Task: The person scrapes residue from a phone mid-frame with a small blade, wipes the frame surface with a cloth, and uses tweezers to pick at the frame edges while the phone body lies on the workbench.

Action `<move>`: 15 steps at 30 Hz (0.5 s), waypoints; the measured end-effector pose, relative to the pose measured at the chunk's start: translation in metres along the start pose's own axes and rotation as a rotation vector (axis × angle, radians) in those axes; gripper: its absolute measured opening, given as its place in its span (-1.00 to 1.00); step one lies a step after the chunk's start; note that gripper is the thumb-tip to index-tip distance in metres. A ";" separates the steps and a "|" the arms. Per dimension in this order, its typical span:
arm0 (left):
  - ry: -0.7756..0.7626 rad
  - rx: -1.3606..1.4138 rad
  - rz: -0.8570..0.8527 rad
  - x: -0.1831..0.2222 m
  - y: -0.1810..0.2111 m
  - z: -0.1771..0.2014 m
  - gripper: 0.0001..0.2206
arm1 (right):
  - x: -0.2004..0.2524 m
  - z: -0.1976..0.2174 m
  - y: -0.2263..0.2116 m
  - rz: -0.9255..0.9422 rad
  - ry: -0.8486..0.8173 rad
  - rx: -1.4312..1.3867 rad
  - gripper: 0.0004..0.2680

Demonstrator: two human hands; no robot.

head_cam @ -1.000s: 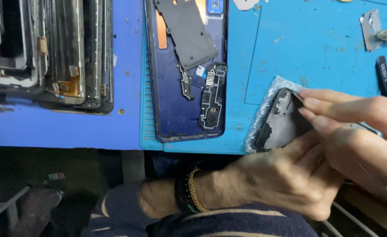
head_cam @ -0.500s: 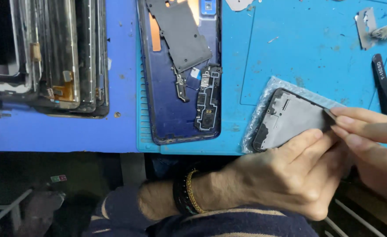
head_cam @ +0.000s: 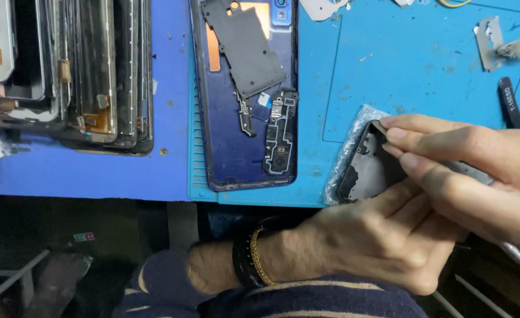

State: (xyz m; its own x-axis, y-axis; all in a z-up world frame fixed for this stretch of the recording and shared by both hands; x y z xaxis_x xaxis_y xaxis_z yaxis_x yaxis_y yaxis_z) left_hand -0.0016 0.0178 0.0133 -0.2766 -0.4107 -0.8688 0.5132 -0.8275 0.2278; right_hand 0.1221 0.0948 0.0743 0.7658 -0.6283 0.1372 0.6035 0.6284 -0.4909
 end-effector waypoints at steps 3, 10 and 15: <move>-0.060 0.014 -0.016 0.012 0.007 -0.002 -0.78 | -0.003 -0.002 0.023 0.210 -0.001 0.051 -0.87; -0.088 0.036 -0.004 0.020 0.014 -0.007 -0.78 | -0.001 -0.005 0.021 0.430 -0.024 0.057 -0.89; -0.064 0.059 0.050 0.006 0.005 0.008 -0.77 | 0.005 -0.009 -0.001 -0.116 0.010 -0.120 -0.85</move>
State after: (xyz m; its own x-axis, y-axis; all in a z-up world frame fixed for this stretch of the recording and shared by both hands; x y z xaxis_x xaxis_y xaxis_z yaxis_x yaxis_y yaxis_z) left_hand -0.0075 0.0082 0.0123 -0.3045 -0.4738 -0.8263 0.4794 -0.8259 0.2969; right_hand 0.1237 0.0871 0.0680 0.6904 -0.6979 0.1907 0.6560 0.4927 -0.5718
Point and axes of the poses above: each hand's wrist, its own x-axis away from the middle knuckle, its own z-axis out of the back of the hand, y = z × x, the point moved 2 cm from there along -x, towards the middle knuckle, and after that the axes turned 12 degrees about -z, right-handed, at the moved point
